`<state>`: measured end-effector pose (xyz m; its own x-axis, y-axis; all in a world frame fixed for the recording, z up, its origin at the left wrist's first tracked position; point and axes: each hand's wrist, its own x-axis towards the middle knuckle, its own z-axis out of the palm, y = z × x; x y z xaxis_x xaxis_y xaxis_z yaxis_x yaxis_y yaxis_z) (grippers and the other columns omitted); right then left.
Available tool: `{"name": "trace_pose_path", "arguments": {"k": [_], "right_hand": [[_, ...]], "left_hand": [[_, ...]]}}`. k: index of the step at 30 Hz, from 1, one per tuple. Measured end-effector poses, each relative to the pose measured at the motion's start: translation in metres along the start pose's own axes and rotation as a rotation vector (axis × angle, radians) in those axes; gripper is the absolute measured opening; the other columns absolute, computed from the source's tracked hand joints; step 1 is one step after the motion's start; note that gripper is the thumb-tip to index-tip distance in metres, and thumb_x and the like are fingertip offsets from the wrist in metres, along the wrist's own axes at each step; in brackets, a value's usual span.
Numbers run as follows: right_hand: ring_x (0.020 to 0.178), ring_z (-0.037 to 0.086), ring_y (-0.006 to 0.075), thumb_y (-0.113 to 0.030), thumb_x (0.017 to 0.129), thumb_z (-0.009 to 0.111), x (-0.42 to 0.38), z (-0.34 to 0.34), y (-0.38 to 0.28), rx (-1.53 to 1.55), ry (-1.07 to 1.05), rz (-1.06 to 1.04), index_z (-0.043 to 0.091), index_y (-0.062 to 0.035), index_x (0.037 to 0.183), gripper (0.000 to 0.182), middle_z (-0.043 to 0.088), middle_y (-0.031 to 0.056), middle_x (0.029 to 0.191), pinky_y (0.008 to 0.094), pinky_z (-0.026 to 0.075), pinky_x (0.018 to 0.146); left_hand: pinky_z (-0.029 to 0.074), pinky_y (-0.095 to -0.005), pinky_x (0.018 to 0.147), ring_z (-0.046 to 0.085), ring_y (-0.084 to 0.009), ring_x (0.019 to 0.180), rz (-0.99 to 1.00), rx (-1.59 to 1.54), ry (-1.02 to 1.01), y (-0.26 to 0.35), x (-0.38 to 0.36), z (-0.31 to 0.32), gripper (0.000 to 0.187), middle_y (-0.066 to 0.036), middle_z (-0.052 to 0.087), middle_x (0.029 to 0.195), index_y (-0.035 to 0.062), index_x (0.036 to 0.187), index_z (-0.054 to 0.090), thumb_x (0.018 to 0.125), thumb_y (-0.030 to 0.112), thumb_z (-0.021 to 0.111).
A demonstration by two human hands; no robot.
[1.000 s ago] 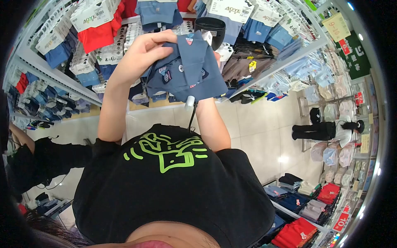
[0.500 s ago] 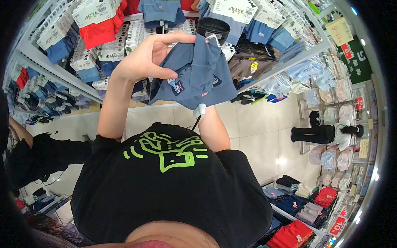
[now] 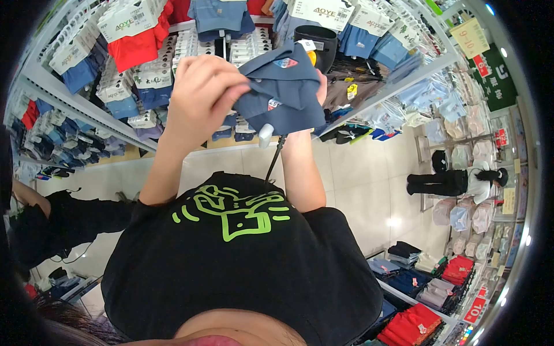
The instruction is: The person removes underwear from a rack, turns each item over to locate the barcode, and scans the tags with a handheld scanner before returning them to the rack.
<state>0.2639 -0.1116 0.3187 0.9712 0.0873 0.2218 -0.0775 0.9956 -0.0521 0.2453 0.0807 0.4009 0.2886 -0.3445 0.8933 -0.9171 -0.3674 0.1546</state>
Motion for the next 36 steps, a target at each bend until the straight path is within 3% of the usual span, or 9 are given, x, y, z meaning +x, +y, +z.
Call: {"name": "trace_pose_path", "arguments": {"k": [2,4,9,24,27,28,30,32,36], "right_hand": [[0.101,0.055,0.0266,-0.036,0.082,0.041,-0.003,0.014,0.002,-0.135,0.109,-0.06,0.051,-0.0053,0.116,0.046,0.056,0.0127,0.109,0.038,0.042,0.092],[0.099,0.055,0.0263,-0.035,0.082,0.041,-0.005,0.017,0.005,-0.162,0.121,-0.057,0.051,-0.0052,0.115,0.045,0.057,0.0126,0.108,0.0376,0.042,0.091],[0.096,0.055,0.0254,-0.033,0.081,0.043,-0.014,0.007,0.02,-0.178,0.137,-0.031,0.052,-0.005,0.113,0.044,0.058,0.0124,0.104,0.0365,0.042,0.089],[0.087,0.057,0.0229,-0.028,0.079,0.048,-0.017,0.025,0.021,-0.22,0.171,-0.066,0.056,-0.0043,0.108,0.038,0.06,0.0118,0.092,0.0333,0.044,0.083],[0.077,0.052,0.0204,-0.025,0.078,0.049,-0.016,0.058,0.013,-0.217,0.009,0.125,0.057,-0.0034,0.105,0.036,0.057,0.0108,0.081,0.0298,0.042,0.076],[0.068,0.048,0.0183,-0.024,0.078,0.049,-0.019,0.075,0.016,-0.234,-0.104,0.256,0.058,-0.0025,0.103,0.034,0.054,0.0099,0.071,0.0266,0.04,0.07],[0.06,0.036,0.0147,-0.021,0.078,0.049,-0.023,0.097,0.028,-0.336,0.04,0.044,0.058,0.0013,0.103,0.034,0.044,0.0065,0.06,0.0232,0.031,0.061],[0.061,0.037,0.0151,-0.02,0.078,0.05,-0.023,0.104,0.027,-0.702,0.158,-0.129,0.056,0.0048,0.105,0.038,0.045,0.007,0.06,0.0235,0.029,0.06],[0.063,0.038,0.0121,-0.01,0.076,0.051,-0.023,0.113,0.03,-0.679,0.159,-0.15,0.044,0.0159,0.11,0.043,0.048,0.0093,0.079,0.024,0.032,0.061]], "left_hand": [[0.037,-0.0271,0.067,0.054,-0.0141,0.071,-0.082,-0.092,-0.005,-0.004,0.004,-0.005,0.01,0.001,0.055,0.072,0.0029,0.079,0.057,0.076,0.008,0.064],[0.035,-0.0212,0.06,0.052,-0.0063,0.068,-0.774,-0.711,-0.076,-0.002,0.009,-0.01,0.013,0.003,0.058,0.076,0.0011,0.079,0.056,0.086,0.013,0.056],[0.049,-0.0218,0.071,0.06,-0.0072,0.078,-0.96,-1.609,-0.102,-0.022,0.009,-0.002,0.027,-0.006,0.063,0.093,-0.0032,0.102,0.056,0.092,0.02,0.047],[0.048,-0.0223,0.065,0.058,-0.0077,0.071,-1.219,-1.592,0.092,-0.024,0.016,-0.001,0.019,-0.004,0.062,0.086,0.0014,0.096,0.057,0.09,0.018,0.051],[0.044,-0.0261,0.065,0.055,-0.0138,0.071,-0.608,-0.582,0.332,-0.032,-0.016,0.02,0.014,-0.004,0.058,0.08,0.0048,0.094,0.055,0.081,0.011,0.058],[0.044,-0.0261,0.065,0.055,-0.0138,0.071,-0.603,-0.585,0.329,-0.033,-0.023,0.021,0.014,-0.004,0.058,0.08,0.0048,0.094,0.055,0.081,0.011,0.058],[0.041,-0.031,0.069,0.051,-0.0208,0.075,-0.029,0.032,0.32,-0.027,-0.039,0.016,0.03,-0.008,0.052,0.084,0.0065,0.096,0.05,0.071,0.006,0.065],[0.04,-0.033,0.071,0.049,-0.0233,0.078,-0.086,-0.126,0.222,-0.013,-0.047,0.021,0.033,-0.01,0.05,0.089,0.0058,0.097,0.05,0.069,0.006,0.067],[0.038,-0.0336,0.076,0.042,-0.0212,0.085,-0.295,-0.617,0.195,-0.003,-0.055,0.036,0.036,-0.018,0.043,0.105,0.0012,0.101,0.045,0.07,0.004,0.062]]}}
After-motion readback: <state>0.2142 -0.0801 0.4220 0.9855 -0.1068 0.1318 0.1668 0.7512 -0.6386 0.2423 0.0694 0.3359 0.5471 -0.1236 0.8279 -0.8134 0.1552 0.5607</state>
